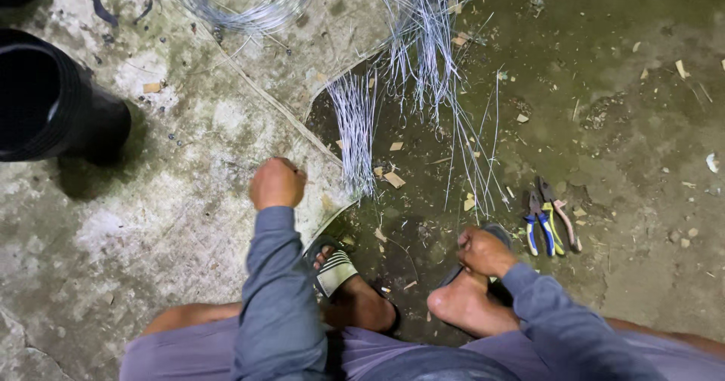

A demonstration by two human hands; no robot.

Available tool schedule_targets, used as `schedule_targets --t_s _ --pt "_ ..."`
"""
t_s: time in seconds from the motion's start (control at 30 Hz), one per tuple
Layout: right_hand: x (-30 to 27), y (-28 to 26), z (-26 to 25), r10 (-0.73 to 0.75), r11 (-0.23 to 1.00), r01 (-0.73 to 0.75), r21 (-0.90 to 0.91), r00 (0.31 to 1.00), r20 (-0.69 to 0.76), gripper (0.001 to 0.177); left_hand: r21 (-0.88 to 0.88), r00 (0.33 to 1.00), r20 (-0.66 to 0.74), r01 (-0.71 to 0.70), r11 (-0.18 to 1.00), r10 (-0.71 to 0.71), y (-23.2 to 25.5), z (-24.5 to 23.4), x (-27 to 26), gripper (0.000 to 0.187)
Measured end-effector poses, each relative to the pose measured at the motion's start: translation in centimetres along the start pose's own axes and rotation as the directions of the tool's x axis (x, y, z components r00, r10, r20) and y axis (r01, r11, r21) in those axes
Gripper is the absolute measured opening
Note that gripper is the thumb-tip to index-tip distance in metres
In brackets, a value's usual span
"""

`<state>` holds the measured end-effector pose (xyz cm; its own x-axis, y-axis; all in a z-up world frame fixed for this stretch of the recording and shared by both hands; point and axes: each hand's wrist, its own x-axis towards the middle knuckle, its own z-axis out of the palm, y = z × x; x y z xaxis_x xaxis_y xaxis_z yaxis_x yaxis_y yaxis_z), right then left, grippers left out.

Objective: The person sits on the floor and repeatedly bends thin metal wires into looped shapes using pliers. The person picks up individual wires, bends them, and places the finished pieces into a growing pile.

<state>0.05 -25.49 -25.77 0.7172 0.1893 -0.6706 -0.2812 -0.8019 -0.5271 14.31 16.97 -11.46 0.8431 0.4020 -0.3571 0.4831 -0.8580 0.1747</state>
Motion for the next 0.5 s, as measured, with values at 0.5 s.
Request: schedule_targets --t_s 0.5 --pt "-12.1 -6.7 -6.5 -0.055 0.997 0.067 0.05 0.978 -0.203 0.044 -0.178 0.554 -0.78 -0.641 0.746 0.291 12.5 -10.6 -1.4 0.014"
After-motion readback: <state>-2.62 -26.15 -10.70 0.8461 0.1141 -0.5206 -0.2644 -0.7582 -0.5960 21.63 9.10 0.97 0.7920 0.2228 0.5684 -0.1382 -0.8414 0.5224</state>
